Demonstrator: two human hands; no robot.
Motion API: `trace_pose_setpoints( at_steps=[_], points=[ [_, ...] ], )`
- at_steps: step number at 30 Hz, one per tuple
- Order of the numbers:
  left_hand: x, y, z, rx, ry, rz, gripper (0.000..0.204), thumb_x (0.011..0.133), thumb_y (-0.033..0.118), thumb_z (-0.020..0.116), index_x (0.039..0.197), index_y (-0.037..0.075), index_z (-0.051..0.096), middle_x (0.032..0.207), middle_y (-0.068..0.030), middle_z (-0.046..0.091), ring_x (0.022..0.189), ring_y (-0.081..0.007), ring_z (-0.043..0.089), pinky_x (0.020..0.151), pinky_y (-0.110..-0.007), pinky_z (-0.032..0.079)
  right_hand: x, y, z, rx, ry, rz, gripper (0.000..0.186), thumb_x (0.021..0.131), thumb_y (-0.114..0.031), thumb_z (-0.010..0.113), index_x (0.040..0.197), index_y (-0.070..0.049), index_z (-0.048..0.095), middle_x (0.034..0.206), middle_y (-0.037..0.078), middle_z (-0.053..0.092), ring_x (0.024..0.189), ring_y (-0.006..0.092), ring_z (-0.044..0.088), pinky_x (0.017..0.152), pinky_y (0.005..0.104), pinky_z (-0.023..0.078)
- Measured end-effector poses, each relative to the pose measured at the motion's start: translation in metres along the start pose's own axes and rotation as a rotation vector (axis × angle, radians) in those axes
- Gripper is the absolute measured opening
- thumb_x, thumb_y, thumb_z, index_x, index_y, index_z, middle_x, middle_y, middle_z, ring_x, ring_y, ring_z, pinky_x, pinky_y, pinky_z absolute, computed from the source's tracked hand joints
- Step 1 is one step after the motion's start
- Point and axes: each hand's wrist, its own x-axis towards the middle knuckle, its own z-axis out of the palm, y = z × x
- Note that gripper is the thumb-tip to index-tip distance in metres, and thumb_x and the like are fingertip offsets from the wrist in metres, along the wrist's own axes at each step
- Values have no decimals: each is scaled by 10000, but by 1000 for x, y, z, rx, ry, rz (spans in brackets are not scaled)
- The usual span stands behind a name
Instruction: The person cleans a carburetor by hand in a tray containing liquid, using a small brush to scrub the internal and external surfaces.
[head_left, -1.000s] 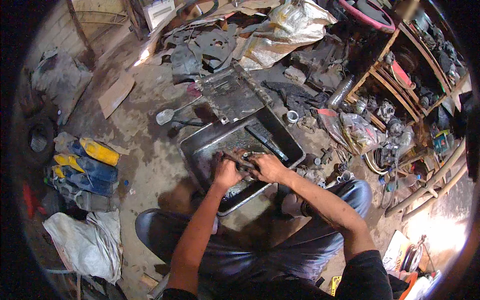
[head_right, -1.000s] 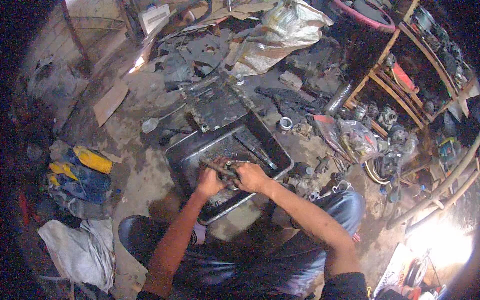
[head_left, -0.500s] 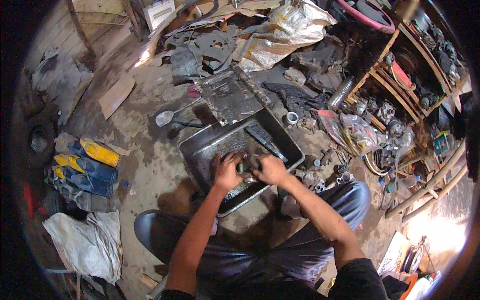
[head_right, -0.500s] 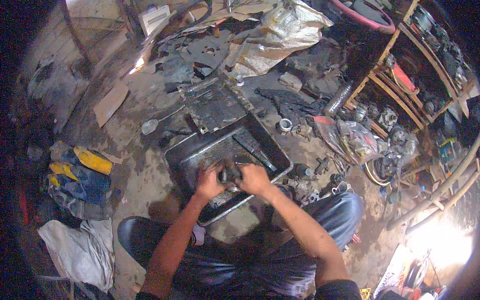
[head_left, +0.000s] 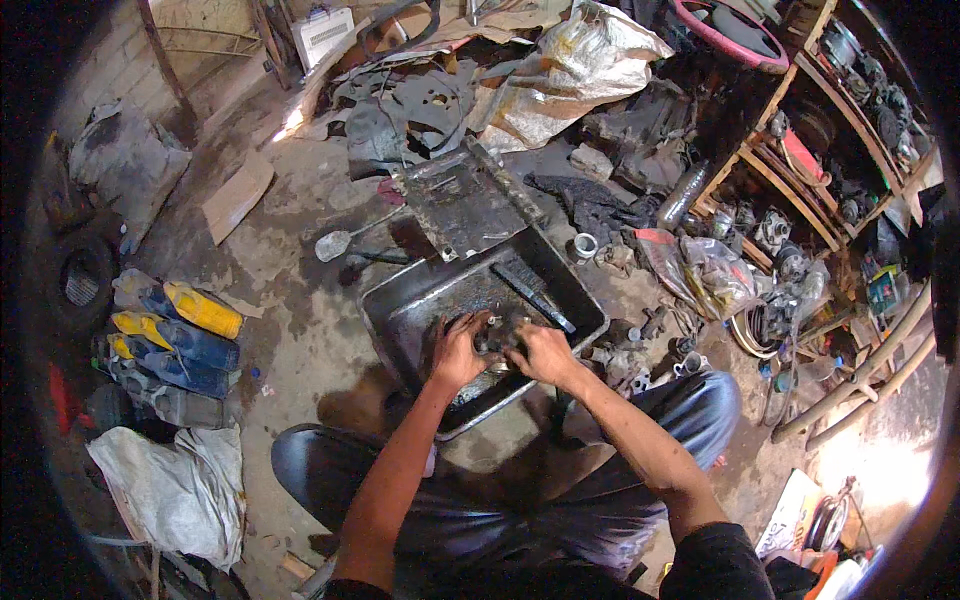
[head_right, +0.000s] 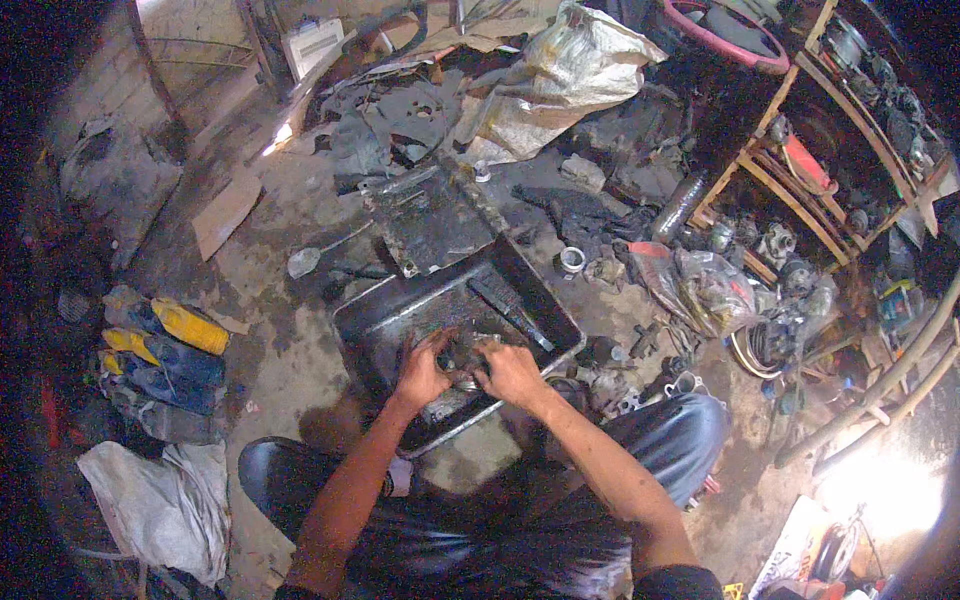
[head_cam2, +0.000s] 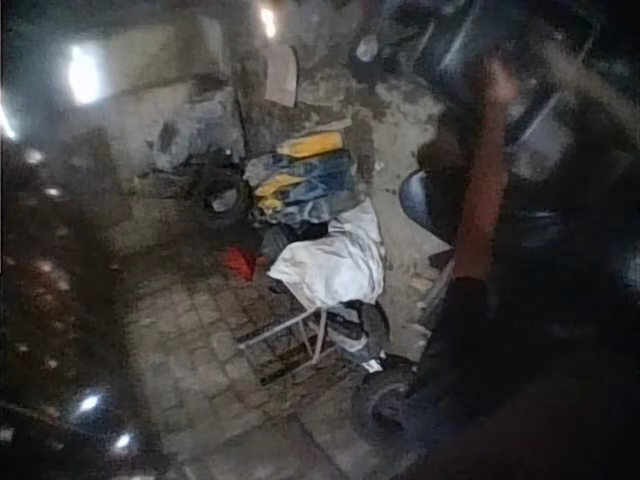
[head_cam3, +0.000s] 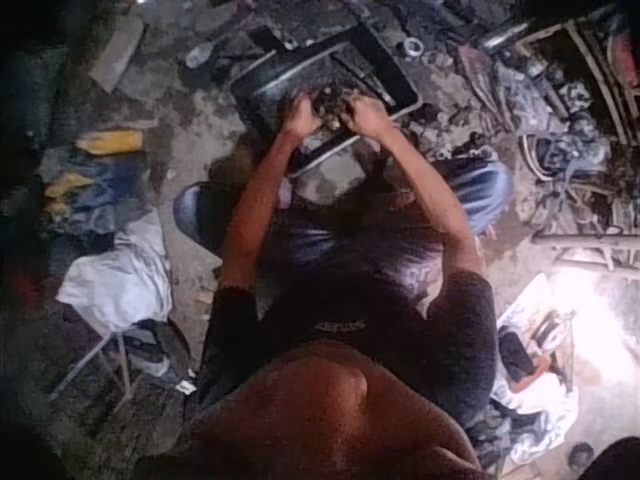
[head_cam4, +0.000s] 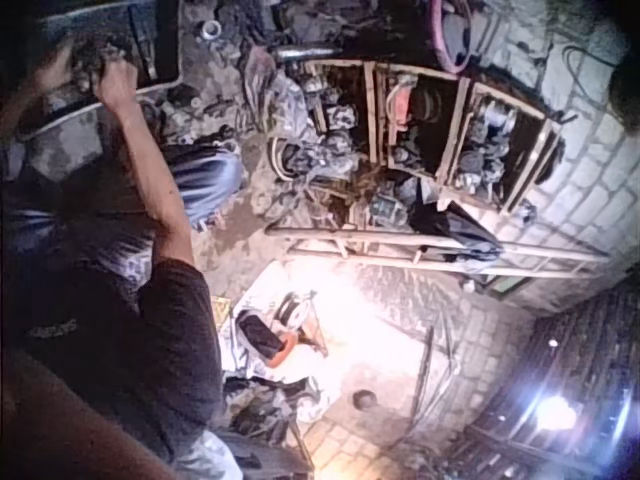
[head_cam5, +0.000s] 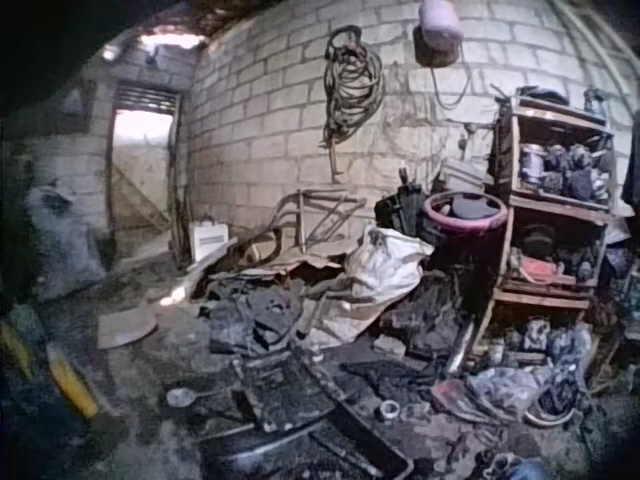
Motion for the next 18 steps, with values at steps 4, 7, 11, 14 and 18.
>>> trace_pose_setpoints(
  at_steps=[4,7,11,14,18],
  points=[
    [2,-7,-2,77,15,-14,775,610,385,790,1267,110,487,1257,-96,534,1230,-249,437,1092,-496,146,7,-8,1,-44,117,213,366,741,-197,667,1037,2,584,918,211,628,817,394,615,731,455,502],
    [1,0,1,154,29,-5,774,597,392,794,1252,107,497,1230,-151,540,1223,-250,443,1093,-507,135,-6,-27,7,-67,82,79,301,761,-191,648,993,-2,608,910,223,625,815,393,615,718,460,495],
    [7,10,-6,106,30,-9,749,586,400,795,1216,106,516,1206,-141,556,1217,-249,449,1098,-521,99,8,-13,18,82,332,369,319,775,-211,631,1012,1,605,944,223,627,837,384,615,734,445,497],
    [-1,-8,-2,197,90,29,777,562,443,798,1200,95,523,1193,-140,563,1211,-253,455,1100,-522,88,4,-29,21,-19,203,154,275,772,-193,626,945,18,602,860,227,628,800,400,605,696,440,490],
    [1,18,-12,198,12,-45,754,576,424,793,1188,78,522,1157,-133,582,1201,-247,459,1105,-515,81,10,-20,13,52,369,342,252,763,-191,627,927,-1,606,838,220,626,794,392,610,688,454,489]
  ],
)
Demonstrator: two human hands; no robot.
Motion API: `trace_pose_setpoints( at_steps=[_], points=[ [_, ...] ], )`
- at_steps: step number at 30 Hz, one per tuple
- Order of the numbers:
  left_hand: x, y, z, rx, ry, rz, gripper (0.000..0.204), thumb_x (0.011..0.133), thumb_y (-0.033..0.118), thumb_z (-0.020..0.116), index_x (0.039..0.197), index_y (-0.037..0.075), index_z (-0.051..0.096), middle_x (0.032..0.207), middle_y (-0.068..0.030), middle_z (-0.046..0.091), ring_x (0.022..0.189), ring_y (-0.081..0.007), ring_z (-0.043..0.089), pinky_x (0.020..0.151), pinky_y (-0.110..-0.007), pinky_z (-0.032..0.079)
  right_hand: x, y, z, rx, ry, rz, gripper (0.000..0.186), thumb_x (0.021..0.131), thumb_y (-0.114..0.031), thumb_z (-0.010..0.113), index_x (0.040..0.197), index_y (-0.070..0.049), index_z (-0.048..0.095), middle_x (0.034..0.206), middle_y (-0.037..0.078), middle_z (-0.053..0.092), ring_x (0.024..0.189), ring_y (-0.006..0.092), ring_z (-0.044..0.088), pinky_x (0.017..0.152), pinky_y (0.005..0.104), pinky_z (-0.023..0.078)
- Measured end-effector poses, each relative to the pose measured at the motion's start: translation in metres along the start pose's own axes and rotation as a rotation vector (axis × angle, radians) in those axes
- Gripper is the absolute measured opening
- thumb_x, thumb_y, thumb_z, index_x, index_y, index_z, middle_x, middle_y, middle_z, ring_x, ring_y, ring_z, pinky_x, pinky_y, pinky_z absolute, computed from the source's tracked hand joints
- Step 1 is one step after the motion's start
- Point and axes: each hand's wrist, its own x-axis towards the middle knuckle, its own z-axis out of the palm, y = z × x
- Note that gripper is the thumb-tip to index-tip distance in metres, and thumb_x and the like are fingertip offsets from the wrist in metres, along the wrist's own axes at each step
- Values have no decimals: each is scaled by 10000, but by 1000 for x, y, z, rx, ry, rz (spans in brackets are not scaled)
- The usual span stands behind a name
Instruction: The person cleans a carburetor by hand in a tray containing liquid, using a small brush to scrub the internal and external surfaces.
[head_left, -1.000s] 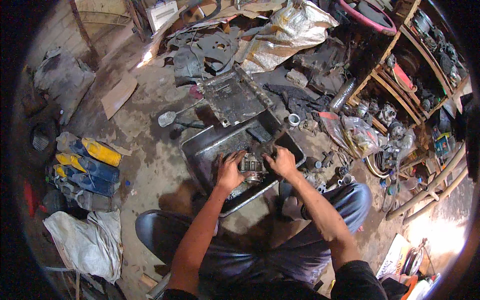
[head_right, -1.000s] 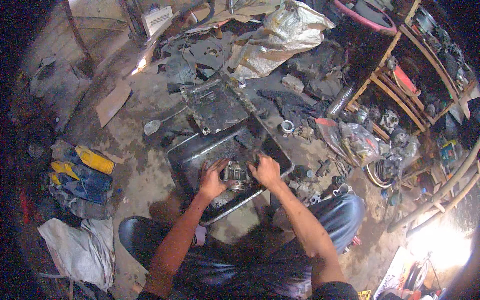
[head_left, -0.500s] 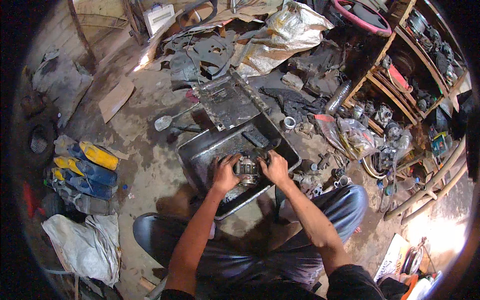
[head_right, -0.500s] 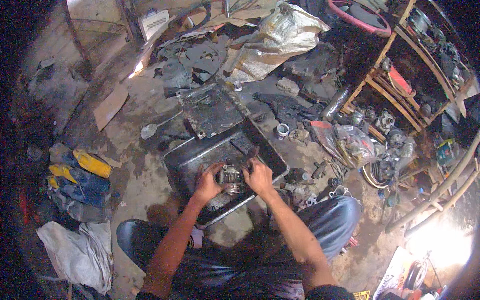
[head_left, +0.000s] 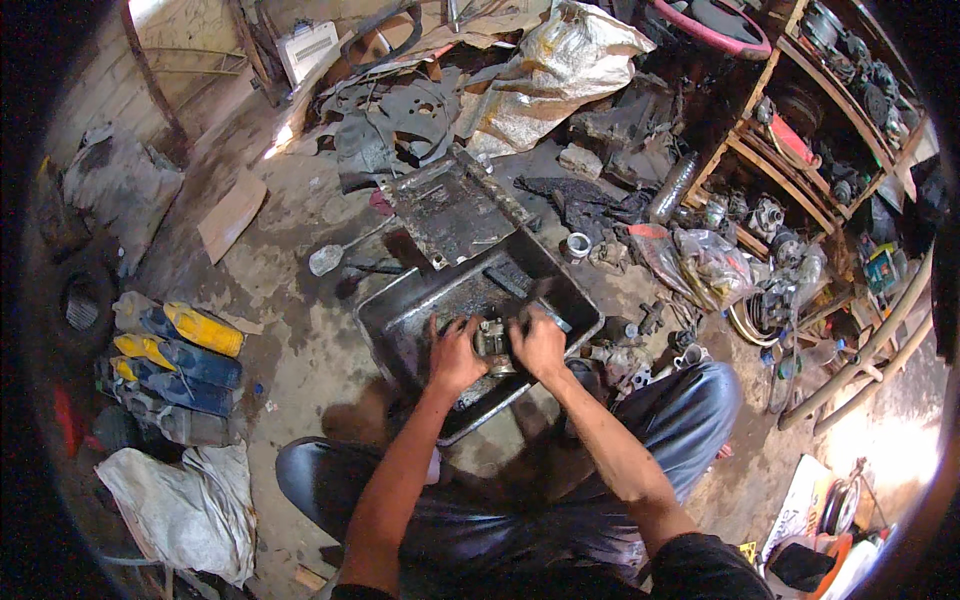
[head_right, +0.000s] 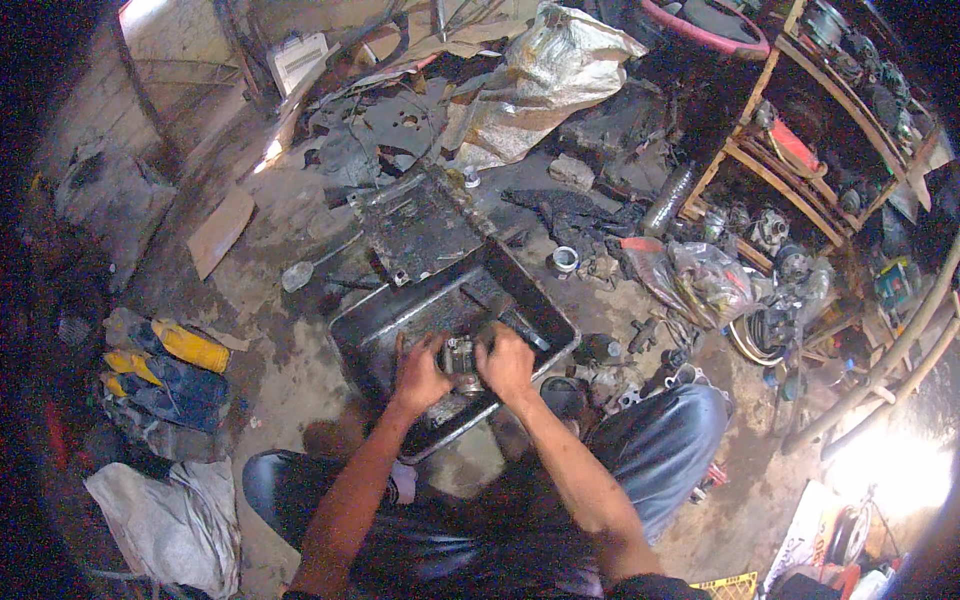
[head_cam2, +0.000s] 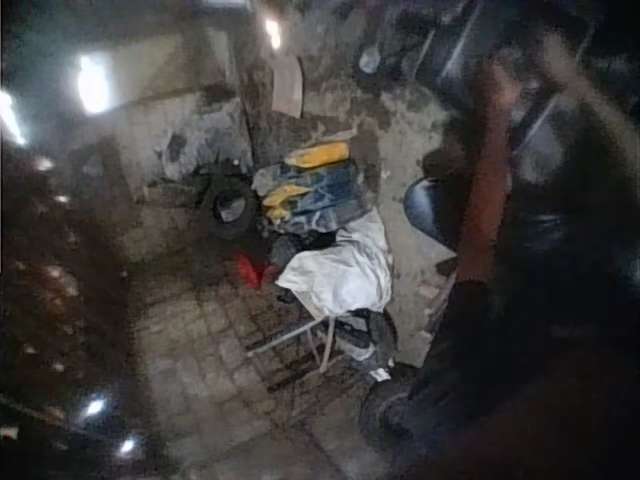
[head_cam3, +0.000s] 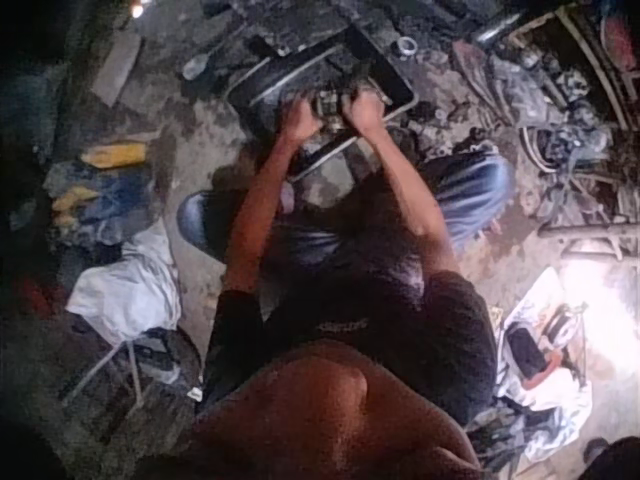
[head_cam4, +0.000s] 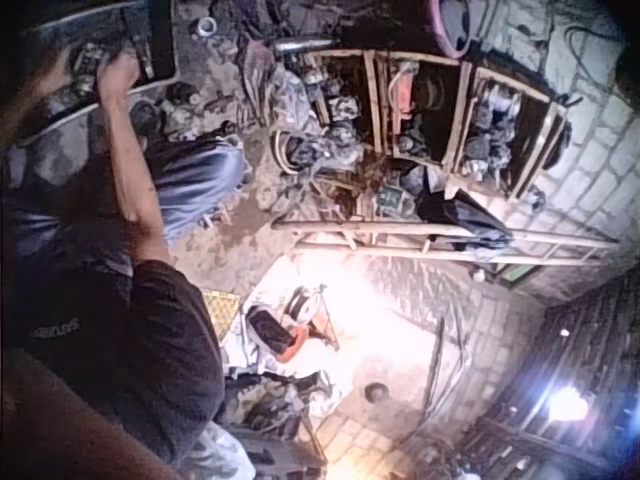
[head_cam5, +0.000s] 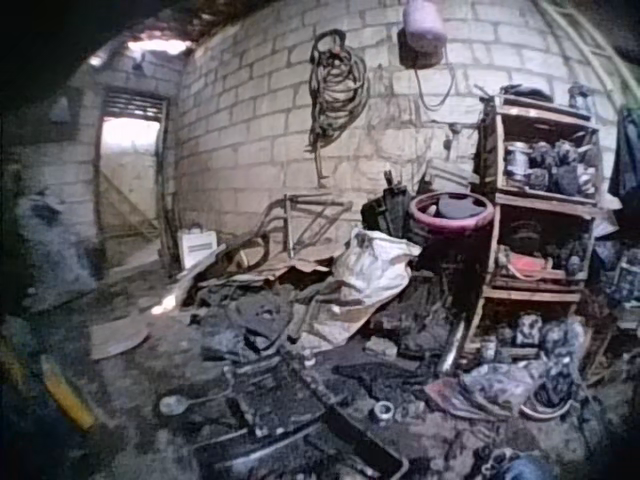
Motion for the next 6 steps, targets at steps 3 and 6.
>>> trace_pose_setpoints(
  at_steps=[3,6],
  points=[
    [-3,3,3,27,12,7,760,576,461,786,1177,75,528,1156,-143,580,1197,-243,459,1110,-510,67,-5,-10,-8,-120,-224,-112,303,754,-221,642,981,-23,616,855,218,638,795,388,622,694,446,506],
    [-8,14,-2,97,-18,-49,797,616,475,763,1248,74,488,1236,-139,538,1226,-240,436,1111,-516,61,5,3,1,-17,0,219,325,732,-231,673,1001,-55,626,887,221,645,818,375,632,720,444,510]
  ],
)
